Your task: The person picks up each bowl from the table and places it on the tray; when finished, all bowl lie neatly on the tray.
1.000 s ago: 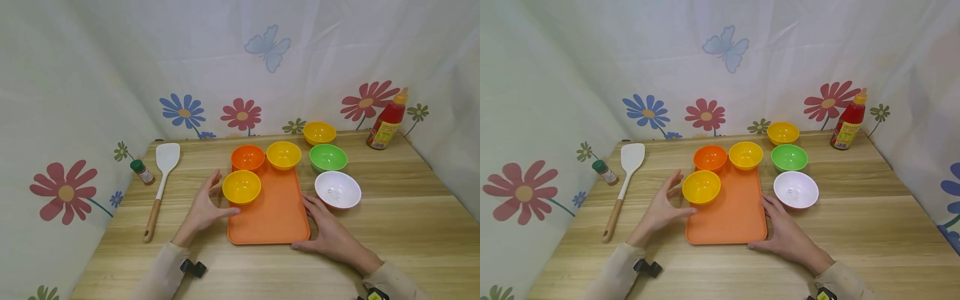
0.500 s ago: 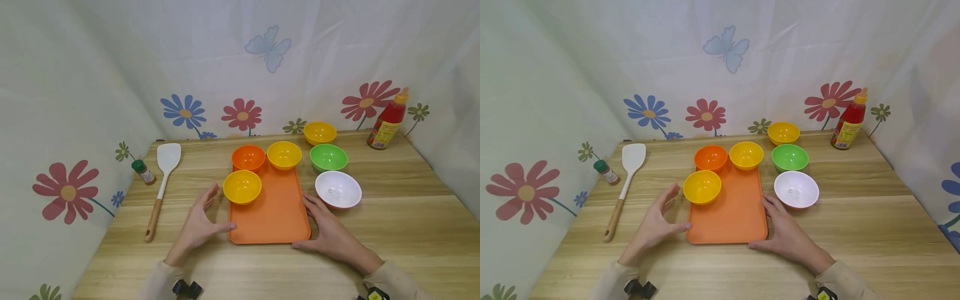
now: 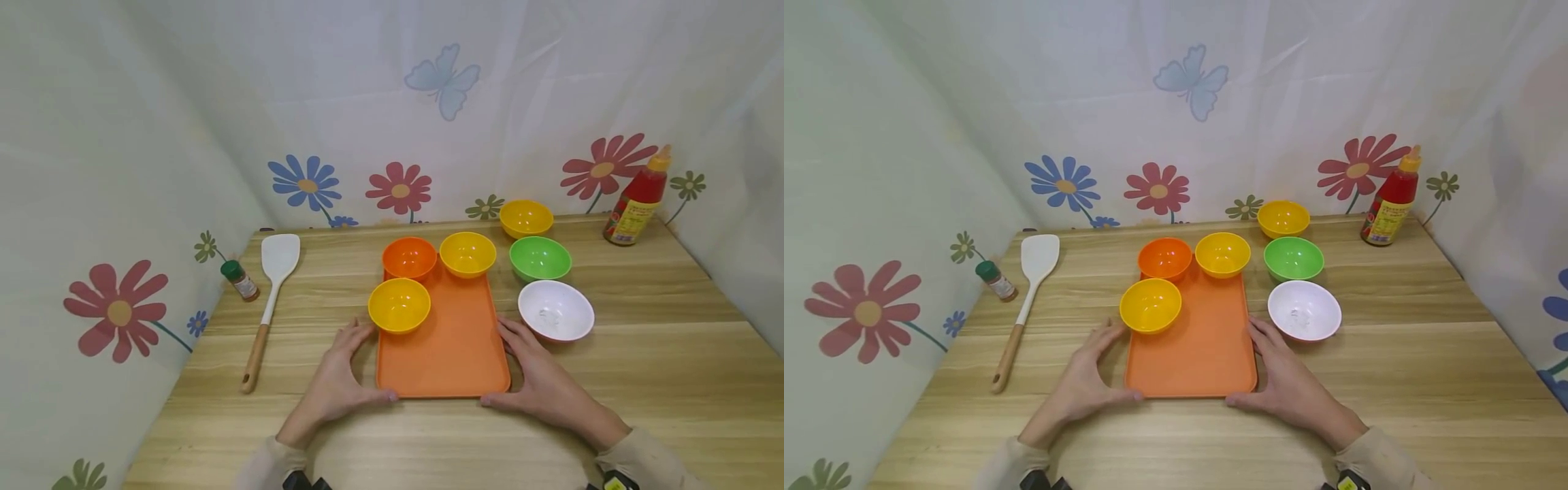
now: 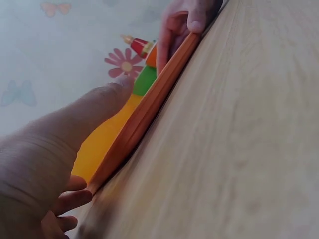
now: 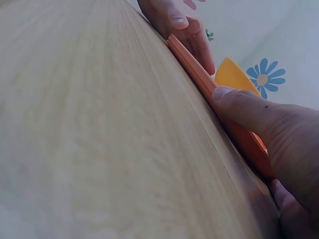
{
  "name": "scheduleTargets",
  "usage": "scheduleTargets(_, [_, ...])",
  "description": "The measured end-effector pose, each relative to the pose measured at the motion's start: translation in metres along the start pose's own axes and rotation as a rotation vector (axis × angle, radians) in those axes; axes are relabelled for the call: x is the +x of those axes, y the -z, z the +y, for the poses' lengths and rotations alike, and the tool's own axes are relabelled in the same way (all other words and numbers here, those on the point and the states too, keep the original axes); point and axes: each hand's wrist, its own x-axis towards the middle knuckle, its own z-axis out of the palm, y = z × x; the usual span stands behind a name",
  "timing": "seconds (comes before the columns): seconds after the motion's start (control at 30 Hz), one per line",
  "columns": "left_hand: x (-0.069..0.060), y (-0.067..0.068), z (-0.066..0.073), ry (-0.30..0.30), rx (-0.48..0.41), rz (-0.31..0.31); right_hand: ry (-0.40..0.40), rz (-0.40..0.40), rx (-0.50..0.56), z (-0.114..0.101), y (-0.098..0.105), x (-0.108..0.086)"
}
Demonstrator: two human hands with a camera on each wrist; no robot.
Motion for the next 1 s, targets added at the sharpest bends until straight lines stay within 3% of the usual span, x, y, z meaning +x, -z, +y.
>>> scheduleTargets(0.13, [0.002,-0.003,-0.001,-0.05,0.035,-0.004,0.029,0.006,0.011,-0.001,0.001,-0.002])
scheduleTargets(0.37, [0.006,-0.006,-0.001,-0.031,0.078,-0.028,0.129,0.08,-0.003,-0.011,0.01,-0.006])
scheduleTargets(0.53, [0.006,-0.006,-0.001,-0.031,0.085,-0.03,0.251,0.24,-0.01,-0.023,0.026,-0.008])
scheduleTargets(0.63, [0.005,-0.005,-0.001,-0.034,0.078,-0.028,0.263,0.376,0.022,-0.024,0.041,-0.008])
scheduleTargets(0.73, [0.004,-0.004,-0.001,-0.035,0.068,-0.027,0.194,0.497,0.042,-0.021,0.055,-0.008])
scheduleTargets(0.83, [0.003,-0.003,-0.001,-0.032,0.06,-0.027,0.082,0.569,0.041,-0.013,0.067,-0.007])
scheduleTargets(1.0, [0.002,-0.003,-0.003,-0.031,0.06,-0.023,-0.112,0.551,0.022,0.003,0.082,-0.008])
